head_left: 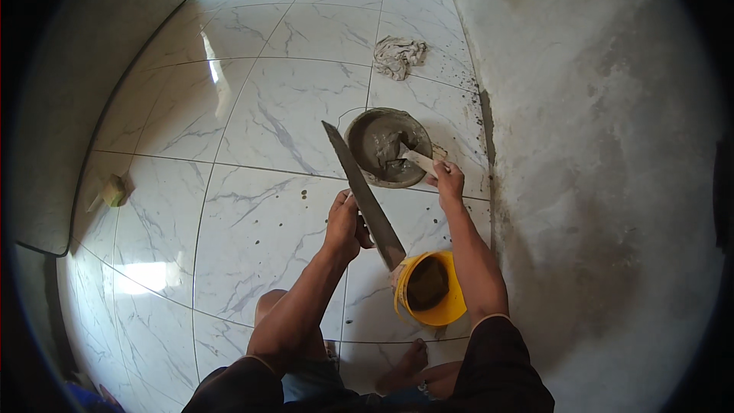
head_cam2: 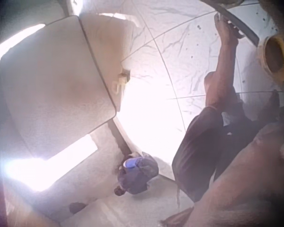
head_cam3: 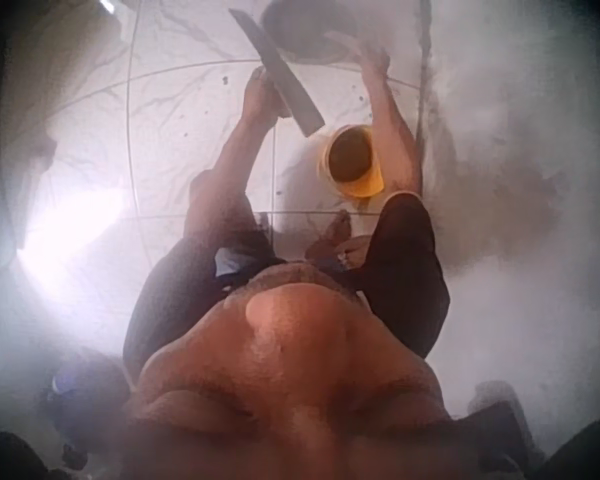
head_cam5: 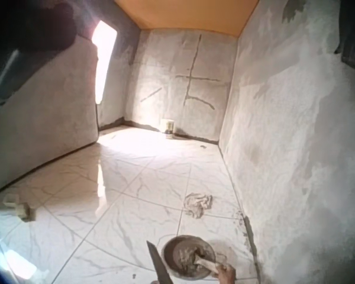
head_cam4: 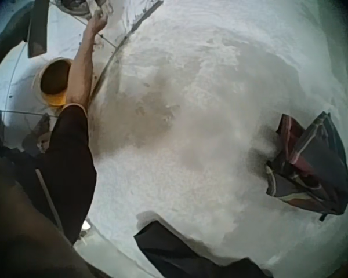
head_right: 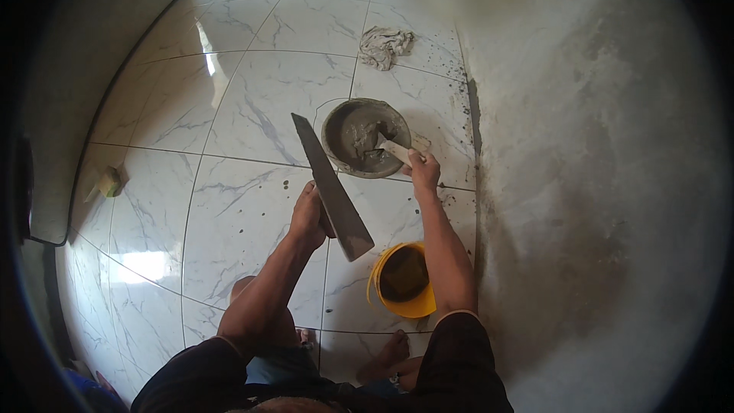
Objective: The person scoops cement mixture from a bucket onto a trowel, applies and smooths the cement along the base of a wall with the trowel, and smooths the edge by hand.
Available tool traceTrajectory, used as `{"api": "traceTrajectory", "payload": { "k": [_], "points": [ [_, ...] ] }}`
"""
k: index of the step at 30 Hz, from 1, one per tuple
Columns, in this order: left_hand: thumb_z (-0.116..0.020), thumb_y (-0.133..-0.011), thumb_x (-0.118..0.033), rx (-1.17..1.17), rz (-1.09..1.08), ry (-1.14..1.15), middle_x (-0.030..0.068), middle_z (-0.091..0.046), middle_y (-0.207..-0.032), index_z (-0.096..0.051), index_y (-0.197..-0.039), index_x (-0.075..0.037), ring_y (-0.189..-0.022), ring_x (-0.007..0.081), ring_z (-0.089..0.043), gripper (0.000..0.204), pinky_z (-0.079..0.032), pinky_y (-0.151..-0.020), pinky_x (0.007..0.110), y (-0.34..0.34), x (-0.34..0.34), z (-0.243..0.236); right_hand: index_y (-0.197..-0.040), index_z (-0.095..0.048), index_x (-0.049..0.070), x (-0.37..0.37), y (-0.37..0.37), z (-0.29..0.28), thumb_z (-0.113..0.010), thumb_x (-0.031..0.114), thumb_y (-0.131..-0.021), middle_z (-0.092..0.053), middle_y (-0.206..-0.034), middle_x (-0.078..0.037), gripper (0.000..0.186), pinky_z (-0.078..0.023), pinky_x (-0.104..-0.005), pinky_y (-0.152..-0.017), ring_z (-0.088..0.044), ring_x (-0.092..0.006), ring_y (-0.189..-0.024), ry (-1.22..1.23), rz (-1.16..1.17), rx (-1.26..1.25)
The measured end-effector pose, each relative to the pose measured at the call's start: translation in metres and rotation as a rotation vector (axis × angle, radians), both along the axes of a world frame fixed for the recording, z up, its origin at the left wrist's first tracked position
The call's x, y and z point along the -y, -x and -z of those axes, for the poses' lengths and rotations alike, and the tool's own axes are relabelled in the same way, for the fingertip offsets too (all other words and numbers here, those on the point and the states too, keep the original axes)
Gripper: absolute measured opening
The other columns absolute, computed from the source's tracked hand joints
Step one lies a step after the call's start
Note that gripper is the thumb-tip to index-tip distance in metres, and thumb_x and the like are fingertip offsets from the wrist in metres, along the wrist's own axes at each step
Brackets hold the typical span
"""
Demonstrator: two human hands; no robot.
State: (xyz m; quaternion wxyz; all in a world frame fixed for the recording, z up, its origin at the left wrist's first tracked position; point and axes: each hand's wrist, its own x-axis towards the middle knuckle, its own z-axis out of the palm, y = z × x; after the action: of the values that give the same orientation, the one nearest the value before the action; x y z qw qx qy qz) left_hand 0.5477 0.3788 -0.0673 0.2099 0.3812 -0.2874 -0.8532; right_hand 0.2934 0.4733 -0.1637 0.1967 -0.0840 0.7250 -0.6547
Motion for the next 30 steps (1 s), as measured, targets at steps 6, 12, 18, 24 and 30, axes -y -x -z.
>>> {"api": "traceTrajectory", "payload": {
  "k": [6, 12, 18, 24, 30],
  "points": [
    [-0.045, -0.092, -0.025, -0.031, 0.059, -0.030, 0.0039, -0.054, -0.066, -0.052, -0.097, -0.009, -0.038, 0.0125, -0.045, 0.018, -0.036, -0.028, 0.028, 0.007, 0.005, 0.012, -0.103, -0.057, -0.004, -0.021, 0.009, 0.012, -0.063, 0.022, -0.092, -0.060, -0.090, -0.010, 0.029, -0.057, -0.0251, -0.058, -0.061, -0.0160, -0.067, 0.166, 0.028, 0.290],
    [-0.038, -0.090, -0.033, -0.032, 0.151, -0.150, 0.0055, -0.055, -0.064, -0.054, -0.085, -0.009, -0.042, 0.0172, -0.049, 0.030, -0.037, -0.031, 0.033, 0.013, 0.006, 0.012, -0.103, -0.057, 0.000, -0.039, 0.009, 0.019, -0.064, 0.020, -0.092, -0.060, -0.087, -0.008, 0.024, -0.056, -0.0262, -0.061, -0.060, -0.0164, -0.070, 0.287, 0.045, 0.431],
    [-0.036, -0.098, -0.044, -0.222, 0.132, -0.216, 0.0083, -0.059, -0.084, -0.056, -0.103, -0.007, -0.069, 0.0207, -0.059, 0.042, -0.052, -0.055, 0.037, 0.031, -0.005, 0.018, -0.102, -0.058, 0.003, -0.055, 0.014, -0.020, -0.066, 0.020, -0.092, -0.061, -0.090, -0.007, 0.021, -0.052, -0.0249, -0.060, -0.059, -0.0162, -0.070, 0.372, 0.055, 0.347],
    [-0.035, -0.101, -0.054, -0.369, 0.011, -0.217, 0.0096, -0.058, -0.102, -0.050, -0.124, -0.008, -0.090, 0.0215, -0.059, 0.053, -0.054, -0.077, 0.038, 0.034, 0.000, 0.040, -0.106, -0.057, 0.001, -0.064, -0.037, -0.121, -0.065, 0.026, -0.092, -0.060, -0.089, -0.006, 0.030, -0.048, -0.0283, -0.063, -0.056, -0.0150, -0.070, 0.339, -0.015, 0.204],
    [-0.040, -0.100, -0.052, -0.399, -0.031, -0.249, 0.0094, -0.059, -0.103, -0.049, -0.124, -0.008, -0.089, 0.0215, -0.060, 0.052, -0.055, -0.076, 0.037, 0.048, -0.013, 0.031, -0.115, -0.058, -0.001, -0.079, -0.084, -0.164, -0.063, 0.026, -0.094, -0.062, -0.094, -0.007, 0.035, -0.050, -0.0289, -0.063, -0.057, -0.0142, -0.072, 0.228, -0.040, 0.019]
  ]
}}
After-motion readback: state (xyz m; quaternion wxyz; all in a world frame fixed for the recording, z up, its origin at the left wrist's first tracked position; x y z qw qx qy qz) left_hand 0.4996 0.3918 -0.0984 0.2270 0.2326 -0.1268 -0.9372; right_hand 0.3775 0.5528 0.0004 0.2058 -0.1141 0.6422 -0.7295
